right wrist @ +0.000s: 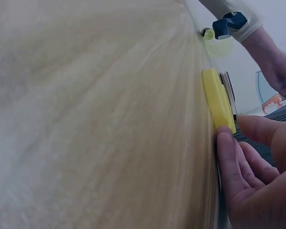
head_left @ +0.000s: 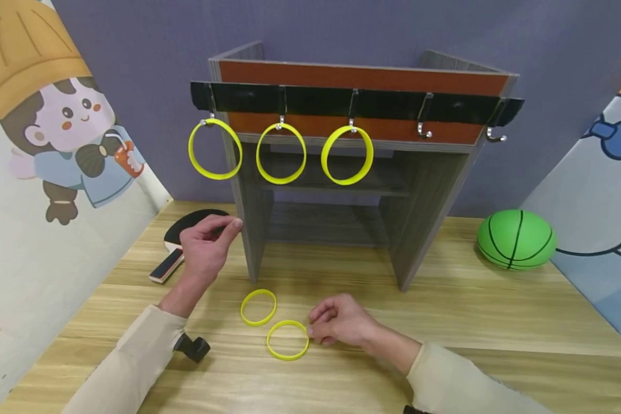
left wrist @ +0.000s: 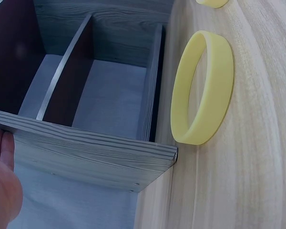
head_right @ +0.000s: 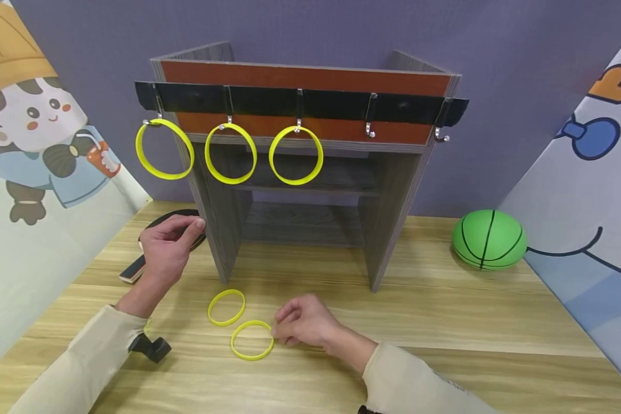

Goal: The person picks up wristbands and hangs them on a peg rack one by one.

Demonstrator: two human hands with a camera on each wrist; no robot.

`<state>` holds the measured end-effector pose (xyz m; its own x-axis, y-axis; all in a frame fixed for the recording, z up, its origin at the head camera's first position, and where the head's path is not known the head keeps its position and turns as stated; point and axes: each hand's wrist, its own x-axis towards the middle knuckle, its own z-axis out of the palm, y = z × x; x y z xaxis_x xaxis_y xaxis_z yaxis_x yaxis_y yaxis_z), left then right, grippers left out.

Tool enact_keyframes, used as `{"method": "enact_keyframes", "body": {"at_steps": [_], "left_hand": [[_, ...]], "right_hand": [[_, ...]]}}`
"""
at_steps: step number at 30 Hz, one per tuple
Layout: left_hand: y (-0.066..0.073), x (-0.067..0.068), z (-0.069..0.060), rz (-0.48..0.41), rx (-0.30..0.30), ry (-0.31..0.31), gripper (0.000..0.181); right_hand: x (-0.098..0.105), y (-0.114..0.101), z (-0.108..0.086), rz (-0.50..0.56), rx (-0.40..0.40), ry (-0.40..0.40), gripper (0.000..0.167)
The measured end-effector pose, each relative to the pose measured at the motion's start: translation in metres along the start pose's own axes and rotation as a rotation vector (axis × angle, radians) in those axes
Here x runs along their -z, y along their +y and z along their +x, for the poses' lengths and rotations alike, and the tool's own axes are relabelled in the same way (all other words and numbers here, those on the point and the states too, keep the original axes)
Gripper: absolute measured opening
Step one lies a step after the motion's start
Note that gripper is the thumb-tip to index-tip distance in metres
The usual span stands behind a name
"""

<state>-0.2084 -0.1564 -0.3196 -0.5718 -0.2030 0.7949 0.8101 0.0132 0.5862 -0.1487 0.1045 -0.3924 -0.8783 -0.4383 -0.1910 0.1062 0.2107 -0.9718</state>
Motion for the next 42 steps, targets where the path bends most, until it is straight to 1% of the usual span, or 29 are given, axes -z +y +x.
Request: {"method": "enact_keyframes", "body": {"at_steps": [9, 14, 17, 21, 27, 34, 42], "left_hand": [[0.0, 0.0, 0.0, -0.031, 0.007, 0.0, 0.007], [-0.001, 0.001, -0.001, -0.033, 0.009, 0.001, 0.007], [0.0, 0.001, -0.001, -0.034, 0.011, 0.005, 0.007], [-0.001, 0.001, -0.001, -0.02, 0.014, 0.005, 0.007], [0.0, 0.001, -0.002, 0.011, 0.01, -0.003, 0.007], [-0.001, 0.001, -0.002, 0.0, 0.01, -0.003, 0.007], [0.0, 0.001, -0.002, -0.009, 0.005, -0.003, 0.007]], "right_hand": [[-0.003, 0.003, 0.005, -0.038, 0.001, -0.022, 0.023], [-0.007, 0.001, 0.008, -0.086, -0.006, -0.012, 0.018], [-0.011, -0.001, 0.01, -0.092, 0.0, -0.004, 0.017], [-0.014, -0.001, 0.011, -0.097, 0.012, 0.01, 0.016], [-0.014, -0.002, 0.01, -0.111, 0.012, 0.013, 0.015], [-0.013, -0.002, 0.007, -0.07, 0.003, 0.017, 0.013], [-0.01, -0.002, -0.003, 0.006, 0.007, -0.023, 0.013]]}}
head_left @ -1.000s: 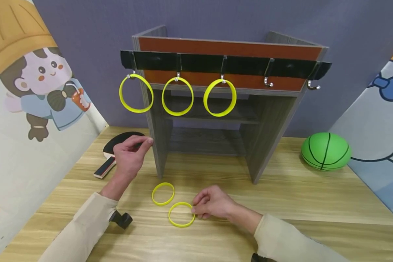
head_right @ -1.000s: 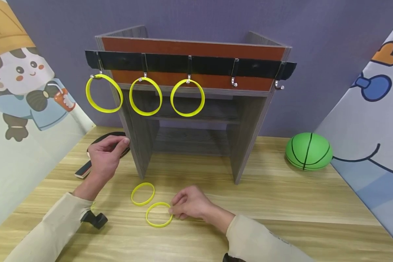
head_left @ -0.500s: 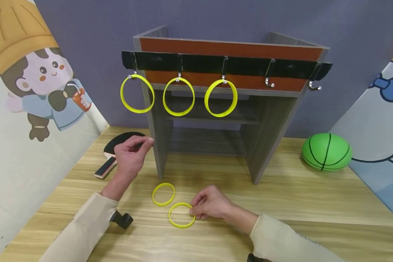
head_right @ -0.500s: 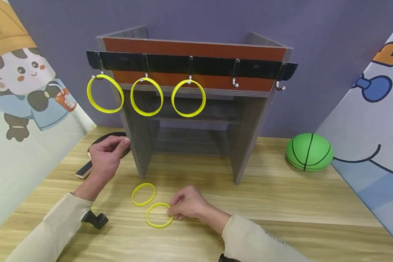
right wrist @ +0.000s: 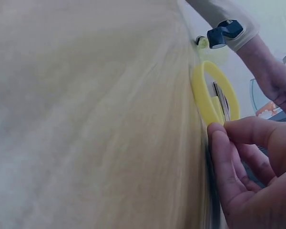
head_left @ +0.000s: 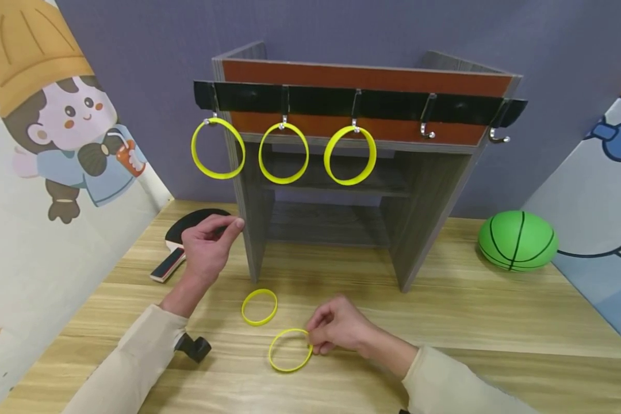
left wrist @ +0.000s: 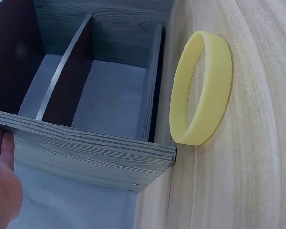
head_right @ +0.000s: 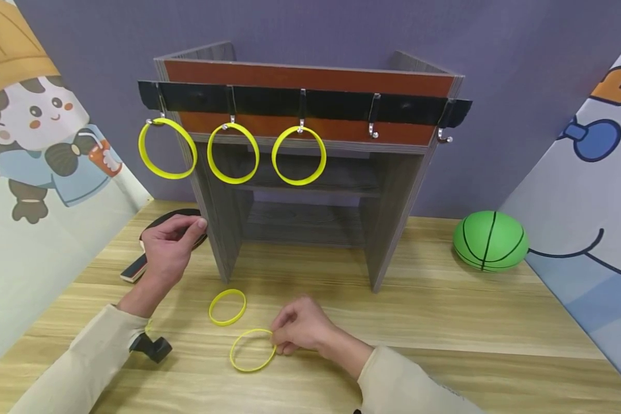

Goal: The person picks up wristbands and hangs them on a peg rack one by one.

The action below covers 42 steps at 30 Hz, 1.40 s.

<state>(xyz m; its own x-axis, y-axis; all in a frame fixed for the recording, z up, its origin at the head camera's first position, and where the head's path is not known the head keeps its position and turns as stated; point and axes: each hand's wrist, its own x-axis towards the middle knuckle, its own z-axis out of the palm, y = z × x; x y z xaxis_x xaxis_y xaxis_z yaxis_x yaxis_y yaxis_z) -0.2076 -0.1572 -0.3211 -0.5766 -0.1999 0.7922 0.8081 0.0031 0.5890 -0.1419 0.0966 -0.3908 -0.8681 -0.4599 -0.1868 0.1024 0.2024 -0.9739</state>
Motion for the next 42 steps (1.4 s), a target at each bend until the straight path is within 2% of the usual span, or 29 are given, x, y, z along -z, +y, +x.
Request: {"method": "enact_keyframes", "body": {"at_steps": [14, 23, 26, 33, 37, 42], "left_hand": [[-0.001, 0.001, 0.0, 0.012, 0.001, -0.002, 0.008], [0.001, 0.0, 0.0, -0.003, 0.01, 0.005, 0.008], [-0.002, 0.001, -0.001, 0.002, 0.013, 0.01, 0.008], [-0.02, 0.008, -0.004, 0.035, 0.007, 0.023, 0.009], [-0.022, 0.009, -0.004, 0.069, 0.002, 0.017, 0.008], [-0.021, 0.008, -0.003, 0.071, -0.001, 0.014, 0.007]], "right_hand": [[0.004, -0.009, -0.018, 0.103, 0.01, -0.015, 0.014], [0.023, -0.023, -0.032, 0.168, 0.052, -0.021, 0.02], [0.032, -0.028, -0.036, 0.179, 0.074, -0.009, 0.02], [0.05, -0.039, -0.046, 0.208, 0.14, 0.005, 0.018], [0.056, -0.045, -0.051, 0.242, 0.179, 0.0, 0.011], [0.062, -0.055, -0.057, 0.267, 0.209, 0.032, 0.007]]}}
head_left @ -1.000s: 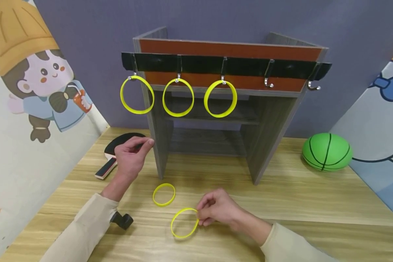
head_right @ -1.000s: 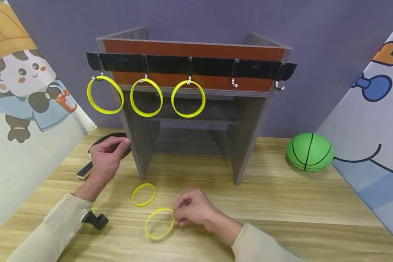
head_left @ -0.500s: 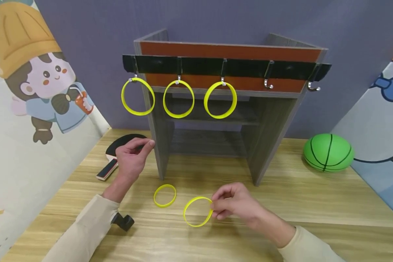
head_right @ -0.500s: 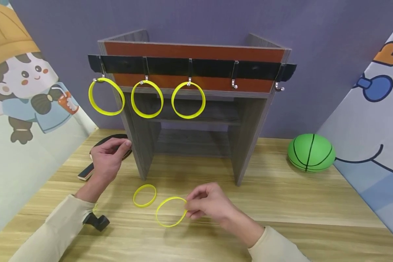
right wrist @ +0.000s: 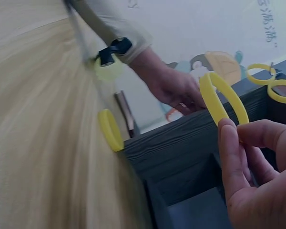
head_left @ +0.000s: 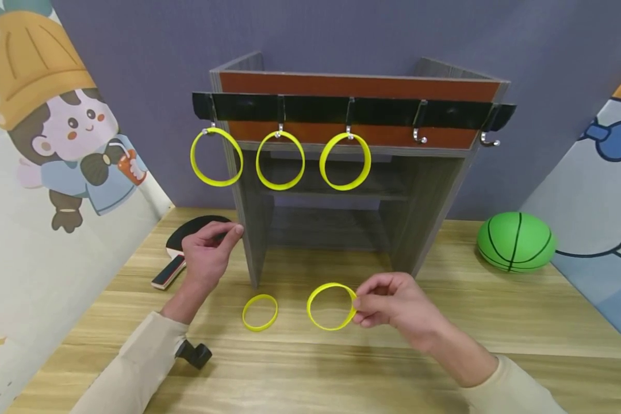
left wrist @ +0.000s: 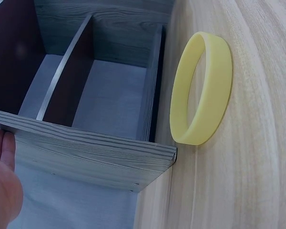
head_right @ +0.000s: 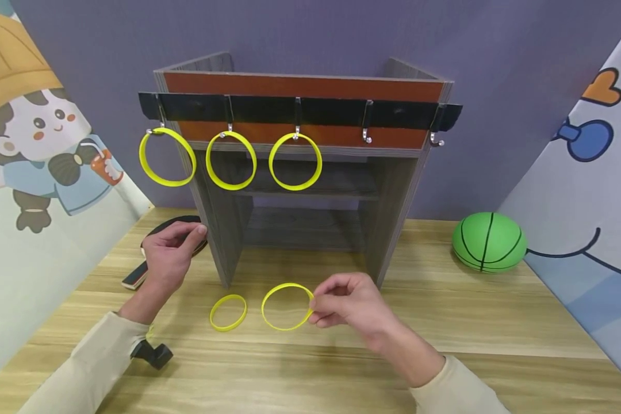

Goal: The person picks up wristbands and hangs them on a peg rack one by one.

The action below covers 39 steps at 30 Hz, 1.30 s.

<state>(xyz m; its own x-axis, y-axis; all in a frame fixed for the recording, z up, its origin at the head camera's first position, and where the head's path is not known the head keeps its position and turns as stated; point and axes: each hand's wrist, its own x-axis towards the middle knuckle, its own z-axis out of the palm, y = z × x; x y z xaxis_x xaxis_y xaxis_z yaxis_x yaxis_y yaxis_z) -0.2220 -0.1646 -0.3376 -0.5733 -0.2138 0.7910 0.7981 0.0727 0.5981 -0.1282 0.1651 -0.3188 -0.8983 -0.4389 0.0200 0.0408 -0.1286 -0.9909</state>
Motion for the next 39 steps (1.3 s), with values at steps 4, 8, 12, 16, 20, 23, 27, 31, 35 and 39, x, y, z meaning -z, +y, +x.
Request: {"method": "enact_keyframes", "body": {"at_steps": [4, 8, 12, 16, 20, 23, 27, 31, 35, 39], "left_hand": [[-0.001, 0.001, 0.0, 0.005, -0.001, -0.001, 0.007], [-0.002, 0.001, 0.0, 0.015, 0.004, -0.002, 0.008], [-0.002, 0.002, 0.0, 0.033, 0.007, -0.005, 0.01], [-0.003, 0.002, -0.001, 0.034, 0.011, -0.008, 0.011], [-0.002, 0.002, -0.001, 0.035, 0.007, -0.009, 0.01], [0.0, 0.002, -0.001, 0.039, 0.007, -0.012, 0.009], [0.0, 0.002, 0.0, 0.04, 0.008, -0.018, 0.007], [0.0, 0.002, 0.0, 0.033, 0.0, -0.017, 0.008], [-0.001, 0.002, 0.0, 0.026, 0.001, -0.013, 0.009], [-0.002, 0.001, 0.0, 0.012, -0.002, -0.014, 0.009]], "right_hand": [[0.003, -0.011, -0.003, 0.039, 0.026, 0.022, 0.008], [0.007, -0.02, -0.004, 0.116, 0.064, 0.035, 0.01], [0.009, -0.027, -0.005, 0.166, 0.097, 0.053, 0.012], [0.01, -0.034, -0.005, 0.201, 0.125, 0.065, 0.014], [0.011, -0.043, -0.006, 0.245, 0.158, 0.048, 0.017], [0.011, -0.053, -0.007, 0.262, 0.191, 0.048, 0.017], [0.014, -0.068, -0.009, 0.256, 0.225, 0.086, 0.016], [0.017, -0.082, -0.01, 0.259, 0.242, 0.135, 0.015], [0.02, -0.095, -0.011, 0.285, 0.254, 0.179, 0.012], [0.021, -0.108, -0.011, 0.338, 0.271, 0.21, 0.01]]}}
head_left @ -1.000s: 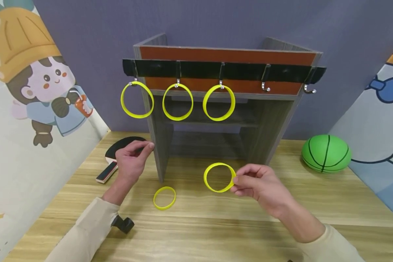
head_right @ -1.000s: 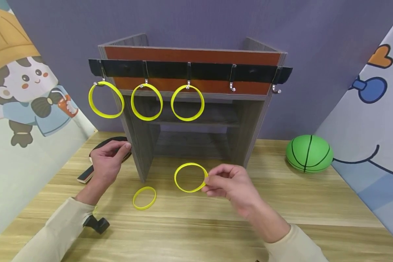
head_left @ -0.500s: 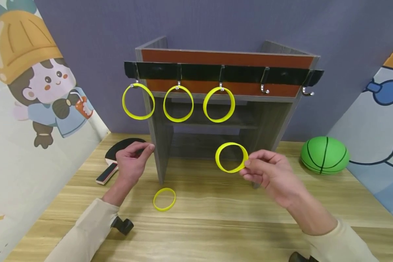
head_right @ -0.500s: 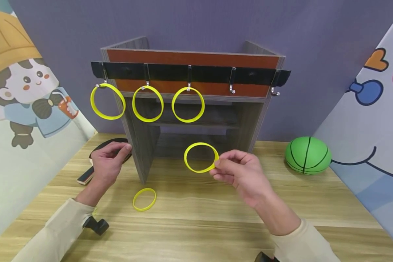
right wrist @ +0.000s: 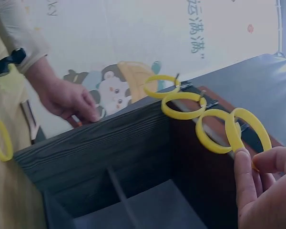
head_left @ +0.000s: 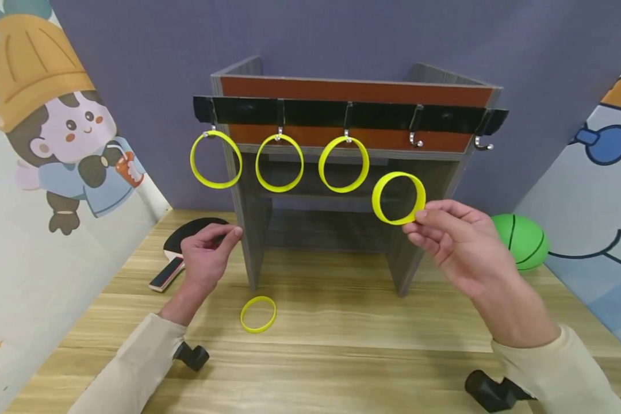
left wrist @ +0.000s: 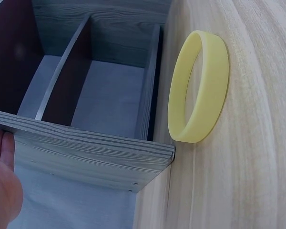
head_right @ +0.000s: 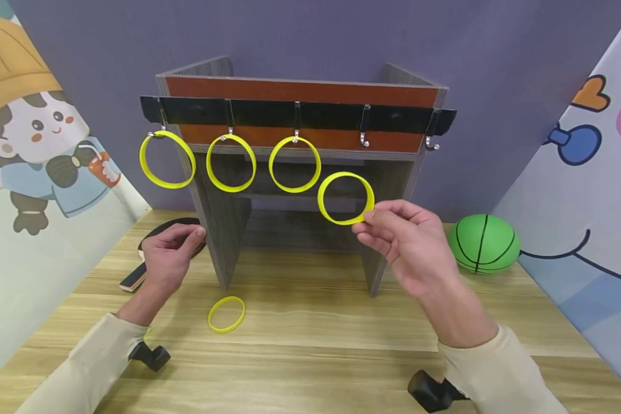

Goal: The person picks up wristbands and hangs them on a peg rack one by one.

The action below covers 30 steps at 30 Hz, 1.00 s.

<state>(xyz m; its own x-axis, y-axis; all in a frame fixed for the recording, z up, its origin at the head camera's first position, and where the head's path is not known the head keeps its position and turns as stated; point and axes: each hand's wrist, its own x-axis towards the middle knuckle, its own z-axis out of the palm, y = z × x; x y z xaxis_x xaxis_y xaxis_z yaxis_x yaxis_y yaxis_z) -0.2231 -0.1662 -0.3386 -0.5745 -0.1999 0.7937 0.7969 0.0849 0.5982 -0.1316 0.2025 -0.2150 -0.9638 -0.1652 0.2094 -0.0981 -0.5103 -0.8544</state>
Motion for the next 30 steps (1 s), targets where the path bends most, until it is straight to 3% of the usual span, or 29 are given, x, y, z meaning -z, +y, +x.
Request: {"method": "enact_keyframes", "body": {"at_steps": [11, 21, 30], "left_hand": [[0.003, -0.001, 0.002, -0.058, 0.0, 0.004, 0.008], [0.003, -0.002, 0.001, -0.034, 0.004, 0.001, 0.008], [0.0, -0.001, 0.0, -0.072, 0.006, 0.005, 0.008]], "right_hand": [[-0.012, -0.027, 0.013, -0.002, 0.043, 0.129, 0.011], [-0.013, -0.028, 0.022, 0.032, 0.057, 0.198, 0.019], [-0.012, -0.025, 0.027, 0.053, 0.069, 0.215, 0.022]]}}
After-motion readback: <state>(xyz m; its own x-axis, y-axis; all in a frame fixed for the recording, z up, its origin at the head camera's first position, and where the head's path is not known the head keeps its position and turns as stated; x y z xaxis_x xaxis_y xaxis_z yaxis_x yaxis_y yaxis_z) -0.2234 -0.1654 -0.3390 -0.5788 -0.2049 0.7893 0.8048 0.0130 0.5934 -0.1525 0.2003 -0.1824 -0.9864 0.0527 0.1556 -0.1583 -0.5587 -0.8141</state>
